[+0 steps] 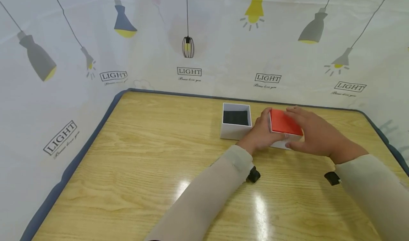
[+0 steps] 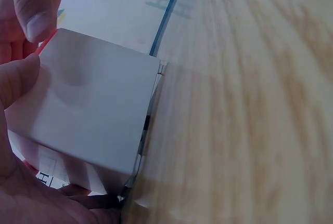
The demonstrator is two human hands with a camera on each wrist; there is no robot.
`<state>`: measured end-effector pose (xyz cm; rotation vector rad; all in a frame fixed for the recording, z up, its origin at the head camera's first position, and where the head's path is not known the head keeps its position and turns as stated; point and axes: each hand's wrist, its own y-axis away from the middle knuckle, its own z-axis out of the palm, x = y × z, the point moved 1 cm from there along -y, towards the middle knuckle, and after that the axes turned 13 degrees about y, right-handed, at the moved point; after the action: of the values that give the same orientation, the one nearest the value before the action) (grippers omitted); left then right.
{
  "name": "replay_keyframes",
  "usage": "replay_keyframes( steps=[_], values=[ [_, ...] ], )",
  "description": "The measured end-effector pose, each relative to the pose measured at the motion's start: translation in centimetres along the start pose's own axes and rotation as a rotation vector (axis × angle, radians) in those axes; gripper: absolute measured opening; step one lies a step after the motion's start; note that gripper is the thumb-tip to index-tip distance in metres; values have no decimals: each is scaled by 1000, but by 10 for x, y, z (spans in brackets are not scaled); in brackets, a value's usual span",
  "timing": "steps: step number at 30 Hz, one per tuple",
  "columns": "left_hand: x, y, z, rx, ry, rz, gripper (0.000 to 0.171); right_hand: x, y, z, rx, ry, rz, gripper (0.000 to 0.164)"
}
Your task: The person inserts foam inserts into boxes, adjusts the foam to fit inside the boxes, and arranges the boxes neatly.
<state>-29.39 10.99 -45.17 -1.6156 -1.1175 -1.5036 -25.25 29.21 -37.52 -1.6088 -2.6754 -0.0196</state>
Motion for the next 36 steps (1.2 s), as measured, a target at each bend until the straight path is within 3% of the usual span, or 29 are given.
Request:
replay_keyframes(
  steps=[3,9,21,36],
  values=[
    [1,-1,0,4,-4,17,106,-6,5,3,38,72,-63,94],
    [0,-2,-1,4,-1,24,107,-9,13,11,21,160,-119,89],
    [1,0,-2,3,12,5,106,-5,14,25,122,172,-169,82],
    [0,1,0,9,9,-6,106,-5,10,20,96,164,-110,71]
  ],
)
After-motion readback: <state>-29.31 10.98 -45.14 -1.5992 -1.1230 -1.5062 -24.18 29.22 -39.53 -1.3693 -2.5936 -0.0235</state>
